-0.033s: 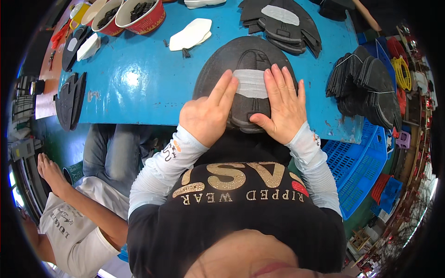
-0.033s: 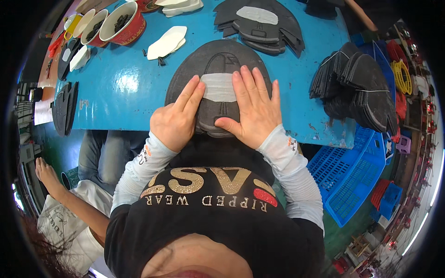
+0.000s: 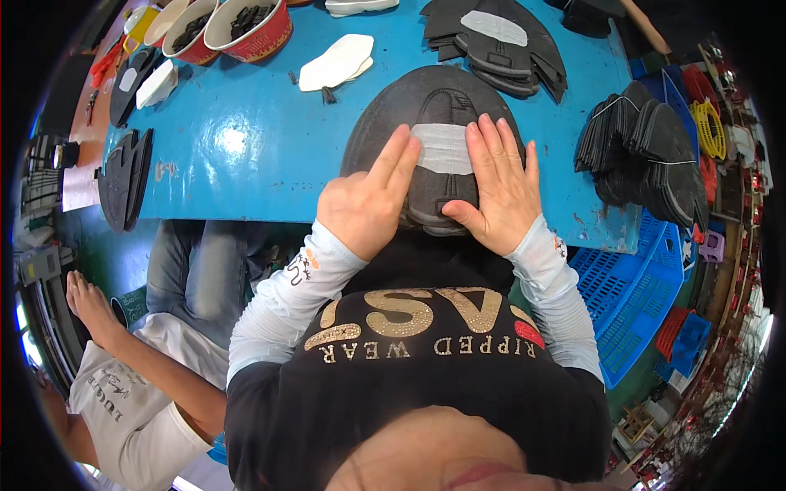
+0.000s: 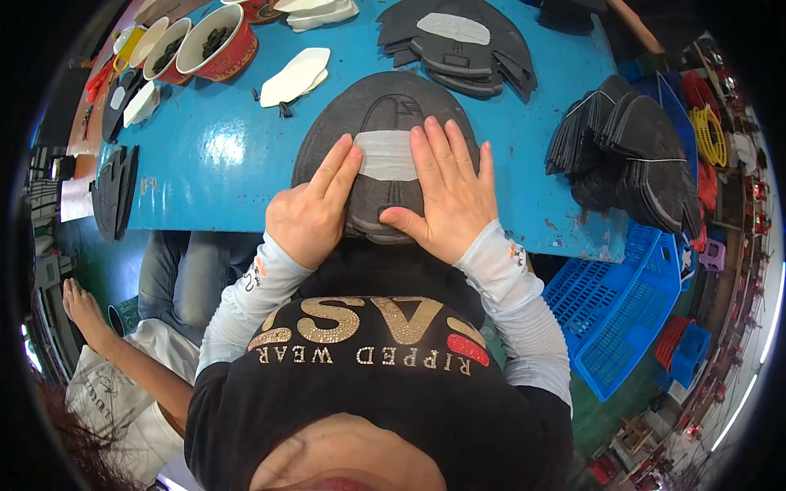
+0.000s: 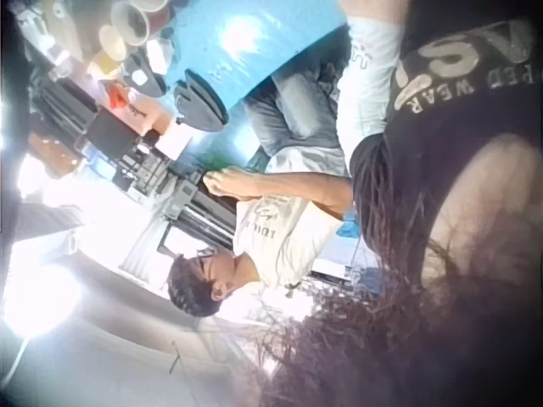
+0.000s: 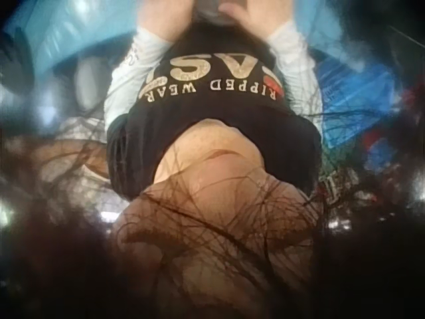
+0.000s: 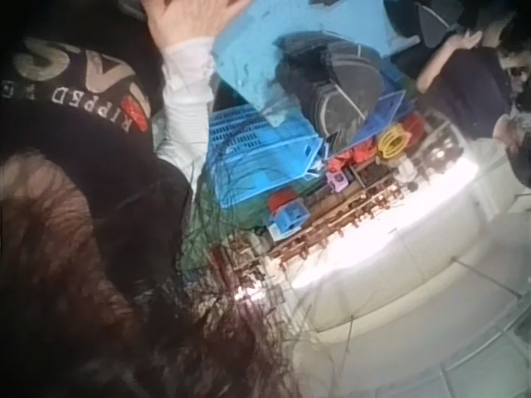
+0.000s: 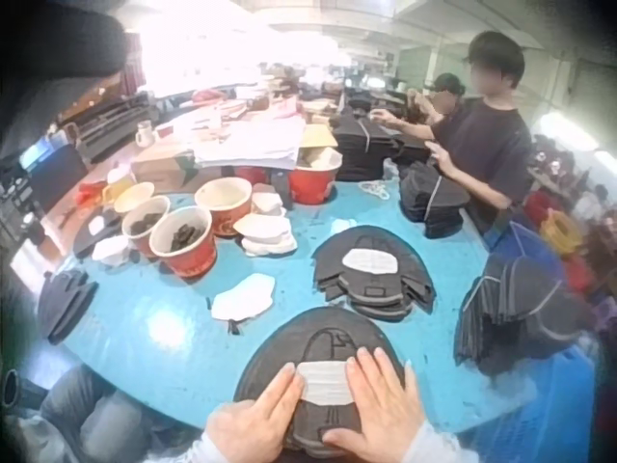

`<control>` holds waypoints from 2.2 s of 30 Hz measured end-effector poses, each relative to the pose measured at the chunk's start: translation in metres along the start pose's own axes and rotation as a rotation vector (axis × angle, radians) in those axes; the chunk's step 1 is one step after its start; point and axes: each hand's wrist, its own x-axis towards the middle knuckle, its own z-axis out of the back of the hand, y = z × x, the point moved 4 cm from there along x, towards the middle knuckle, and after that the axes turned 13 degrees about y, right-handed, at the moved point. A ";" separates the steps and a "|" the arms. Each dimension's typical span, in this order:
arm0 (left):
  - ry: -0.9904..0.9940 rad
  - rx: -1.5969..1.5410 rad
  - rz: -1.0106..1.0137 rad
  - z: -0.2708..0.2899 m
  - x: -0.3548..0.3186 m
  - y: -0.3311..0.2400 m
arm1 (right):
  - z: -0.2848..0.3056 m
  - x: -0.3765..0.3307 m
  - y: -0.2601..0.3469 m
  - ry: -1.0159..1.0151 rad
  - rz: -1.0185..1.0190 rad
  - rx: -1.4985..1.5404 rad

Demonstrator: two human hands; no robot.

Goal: The person peels the backing off adhesive patches and attaches them onto shoe upper pieces by hand, pressing them flat and stacking the completed pieces.

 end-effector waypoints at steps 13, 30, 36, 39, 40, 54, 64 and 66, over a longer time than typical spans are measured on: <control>-0.044 0.015 -0.124 0.004 -0.010 0.008 | 0.032 -0.014 -0.013 -0.159 -0.007 0.178; -0.314 -1.227 0.249 0.019 -0.038 0.035 | 0.050 -0.019 -0.007 -0.666 0.110 0.351; -0.242 -1.180 0.254 0.003 -0.039 0.041 | 0.021 0.000 -0.036 -0.590 -0.131 0.257; -0.250 -1.038 0.202 0.006 -0.035 0.038 | 0.049 -0.010 -0.020 -0.717 -0.012 0.095; -0.286 -1.035 0.195 0.006 -0.035 0.041 | 0.059 -0.017 -0.017 -0.708 0.084 0.245; -0.398 -1.115 0.082 0.036 -0.003 0.030 | 0.042 0.122 -0.191 -0.735 -0.344 0.159; -0.433 -1.291 -0.101 0.037 0.024 -0.005 | 0.045 0.019 0.008 0.004 0.196 1.754; -0.419 -1.276 -0.084 0.034 0.024 -0.008 | 0.039 0.015 0.009 -0.001 0.183 1.750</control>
